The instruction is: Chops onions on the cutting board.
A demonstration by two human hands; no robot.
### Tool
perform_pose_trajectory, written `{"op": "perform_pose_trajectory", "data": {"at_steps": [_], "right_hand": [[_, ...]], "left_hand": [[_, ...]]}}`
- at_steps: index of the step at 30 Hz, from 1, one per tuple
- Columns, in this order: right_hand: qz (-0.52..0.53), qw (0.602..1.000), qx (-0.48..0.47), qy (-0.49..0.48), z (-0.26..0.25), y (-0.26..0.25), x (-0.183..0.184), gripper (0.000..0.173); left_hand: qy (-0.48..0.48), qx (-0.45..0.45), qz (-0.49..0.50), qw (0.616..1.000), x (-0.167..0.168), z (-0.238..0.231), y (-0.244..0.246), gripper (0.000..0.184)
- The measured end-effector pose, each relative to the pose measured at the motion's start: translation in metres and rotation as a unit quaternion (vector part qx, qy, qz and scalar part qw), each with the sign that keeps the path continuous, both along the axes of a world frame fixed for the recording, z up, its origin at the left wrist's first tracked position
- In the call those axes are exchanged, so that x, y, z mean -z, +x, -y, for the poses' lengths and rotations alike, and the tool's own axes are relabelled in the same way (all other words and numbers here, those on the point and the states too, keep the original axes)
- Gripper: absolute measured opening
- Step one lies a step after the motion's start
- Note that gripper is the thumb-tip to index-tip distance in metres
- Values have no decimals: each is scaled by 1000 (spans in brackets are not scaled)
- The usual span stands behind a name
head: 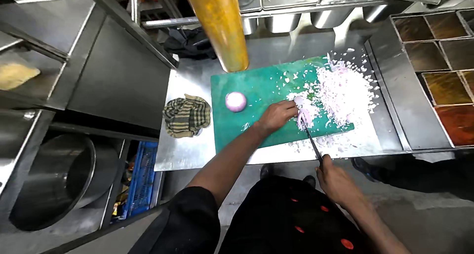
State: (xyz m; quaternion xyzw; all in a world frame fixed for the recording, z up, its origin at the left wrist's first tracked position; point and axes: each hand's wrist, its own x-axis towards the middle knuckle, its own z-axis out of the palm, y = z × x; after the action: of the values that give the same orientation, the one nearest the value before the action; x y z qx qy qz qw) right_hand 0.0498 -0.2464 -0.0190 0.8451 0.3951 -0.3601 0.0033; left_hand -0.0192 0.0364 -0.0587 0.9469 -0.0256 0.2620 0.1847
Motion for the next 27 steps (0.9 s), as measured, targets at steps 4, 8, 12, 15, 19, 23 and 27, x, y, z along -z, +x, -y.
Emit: {"op": "perform_pose_trajectory", "data": {"at_steps": [4, 8, 12, 15, 19, 23, 27], "right_hand": [[-60, 998, 14, 19, 0, 8, -1, 35], [39, 998, -20, 55, 17, 22, -24, 30], [89, 993, -55, 58, 59, 50, -56, 32], [47, 993, -42, 103, 105, 72, -63, 36], [-20, 990, 47, 129, 141, 82, -69, 46], [-36, 982, 97, 161, 146, 74, -54, 48], [-37, 979, 94, 177, 135, 63, -45, 47]], "left_hand": [[68, 75, -60, 993, -21, -11, 14, 18], [133, 142, -178, 965, -42, -23, 35, 21], [104, 168, -282, 939, -57, -27, 45, 20], [63, 166, -317, 932, -65, -30, 46, 21], [-3, 159, -270, 949, -68, -38, 34, 29], [70, 203, -220, 952, -51, -35, 29, 47], [142, 217, -266, 928, -41, -22, 28, 53]]}}
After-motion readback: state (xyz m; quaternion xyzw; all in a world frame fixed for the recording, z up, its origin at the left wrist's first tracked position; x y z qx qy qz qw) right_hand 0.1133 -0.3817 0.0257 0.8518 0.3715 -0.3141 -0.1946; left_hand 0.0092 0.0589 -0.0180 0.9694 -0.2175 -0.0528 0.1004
